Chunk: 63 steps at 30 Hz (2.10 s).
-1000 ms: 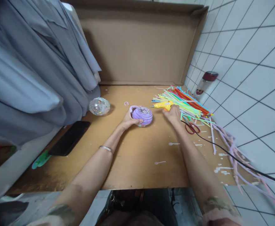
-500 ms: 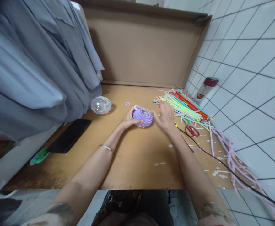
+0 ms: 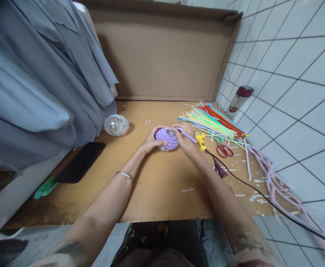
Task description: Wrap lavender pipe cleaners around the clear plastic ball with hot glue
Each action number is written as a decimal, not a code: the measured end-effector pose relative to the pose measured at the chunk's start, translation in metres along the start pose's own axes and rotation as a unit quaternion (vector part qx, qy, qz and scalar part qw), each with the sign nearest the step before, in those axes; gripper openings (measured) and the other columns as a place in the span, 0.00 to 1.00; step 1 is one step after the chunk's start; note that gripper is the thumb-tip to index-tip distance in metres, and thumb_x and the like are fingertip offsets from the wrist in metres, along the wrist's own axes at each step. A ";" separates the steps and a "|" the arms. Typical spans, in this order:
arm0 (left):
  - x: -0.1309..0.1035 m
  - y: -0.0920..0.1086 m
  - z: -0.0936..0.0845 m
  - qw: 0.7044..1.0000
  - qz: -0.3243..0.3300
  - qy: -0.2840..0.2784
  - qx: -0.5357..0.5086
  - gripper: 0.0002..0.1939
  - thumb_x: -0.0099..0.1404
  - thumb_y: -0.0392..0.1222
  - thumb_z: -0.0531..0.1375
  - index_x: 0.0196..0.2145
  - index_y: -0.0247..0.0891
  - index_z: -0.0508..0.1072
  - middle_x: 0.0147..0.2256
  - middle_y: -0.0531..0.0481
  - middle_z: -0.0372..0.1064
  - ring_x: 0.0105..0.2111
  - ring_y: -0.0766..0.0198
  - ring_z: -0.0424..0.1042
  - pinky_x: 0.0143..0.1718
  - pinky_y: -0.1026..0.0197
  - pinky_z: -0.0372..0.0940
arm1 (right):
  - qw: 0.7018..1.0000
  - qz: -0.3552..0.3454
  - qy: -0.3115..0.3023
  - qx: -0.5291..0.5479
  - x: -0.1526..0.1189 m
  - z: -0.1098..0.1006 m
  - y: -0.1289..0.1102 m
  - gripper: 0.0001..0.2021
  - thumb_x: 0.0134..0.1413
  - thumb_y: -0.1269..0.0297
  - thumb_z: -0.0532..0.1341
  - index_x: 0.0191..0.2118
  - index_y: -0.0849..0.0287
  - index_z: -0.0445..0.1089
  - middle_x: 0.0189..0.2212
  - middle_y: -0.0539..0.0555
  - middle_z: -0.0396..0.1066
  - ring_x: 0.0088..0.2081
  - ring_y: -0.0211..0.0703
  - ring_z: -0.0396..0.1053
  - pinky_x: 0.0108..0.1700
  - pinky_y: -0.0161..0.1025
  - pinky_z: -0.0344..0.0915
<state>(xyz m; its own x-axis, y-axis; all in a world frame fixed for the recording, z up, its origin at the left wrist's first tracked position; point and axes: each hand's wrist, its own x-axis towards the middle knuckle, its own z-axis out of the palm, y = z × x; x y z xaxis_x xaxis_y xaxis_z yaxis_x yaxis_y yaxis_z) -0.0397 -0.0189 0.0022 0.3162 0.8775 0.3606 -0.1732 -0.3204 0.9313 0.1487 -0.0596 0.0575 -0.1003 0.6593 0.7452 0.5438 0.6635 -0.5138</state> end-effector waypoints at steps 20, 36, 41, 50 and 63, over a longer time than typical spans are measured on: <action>-0.001 0.003 -0.002 0.999 -0.013 -0.013 -0.040 0.40 0.36 0.47 0.77 0.47 0.39 0.71 0.50 0.46 0.70 0.51 0.53 0.69 0.56 0.56 0.61 | 0.996 0.057 -0.010 0.066 -0.004 0.006 -0.004 0.06 0.52 0.63 0.61 0.28 0.54 0.74 0.27 0.52 0.76 0.31 0.43 0.72 0.36 0.41 0.69; 0.000 0.003 -0.004 0.997 -0.026 -0.030 -0.061 0.40 0.37 0.47 0.77 0.48 0.39 0.70 0.50 0.46 0.70 0.51 0.54 0.69 0.56 0.56 0.62 | 0.995 0.063 -0.043 0.069 -0.003 0.006 0.004 0.07 0.51 0.61 0.62 0.27 0.54 0.76 0.27 0.52 0.75 0.30 0.43 0.71 0.34 0.41 0.68; 0.000 0.001 -0.005 0.996 -0.028 -0.033 -0.074 0.41 0.36 0.47 0.78 0.48 0.40 0.70 0.51 0.46 0.70 0.52 0.54 0.69 0.57 0.55 0.62 | 0.995 0.050 -0.064 0.064 -0.003 0.005 0.006 0.06 0.51 0.63 0.61 0.28 0.54 0.76 0.29 0.52 0.76 0.31 0.43 0.71 0.36 0.41 0.69; 0.000 0.001 -0.005 0.995 -0.034 -0.039 -0.087 0.40 0.36 0.46 0.78 0.47 0.40 0.70 0.52 0.46 0.70 0.54 0.53 0.68 0.58 0.54 0.61 | 0.992 0.046 -0.088 0.075 -0.003 0.005 0.006 0.07 0.50 0.65 0.61 0.30 0.53 0.78 0.30 0.52 0.75 0.33 0.43 0.71 0.36 0.41 0.69; 0.001 0.004 -0.004 0.994 -0.033 -0.046 -0.092 0.39 0.36 0.45 0.78 0.46 0.41 0.70 0.54 0.45 0.69 0.55 0.53 0.68 0.58 0.54 0.60 | 0.991 0.038 -0.106 0.071 -0.003 0.005 0.009 0.07 0.52 0.63 0.61 0.31 0.53 0.78 0.30 0.52 0.73 0.33 0.42 0.70 0.36 0.41 0.69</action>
<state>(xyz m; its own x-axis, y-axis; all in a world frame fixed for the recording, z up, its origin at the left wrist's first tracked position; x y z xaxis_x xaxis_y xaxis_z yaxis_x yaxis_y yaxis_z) -0.0444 -0.0182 0.0061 0.4155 0.8554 0.3092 -0.3137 -0.1843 0.9314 0.1497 -0.0546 0.0485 -0.2442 0.7586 0.6041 0.4361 0.6423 -0.6303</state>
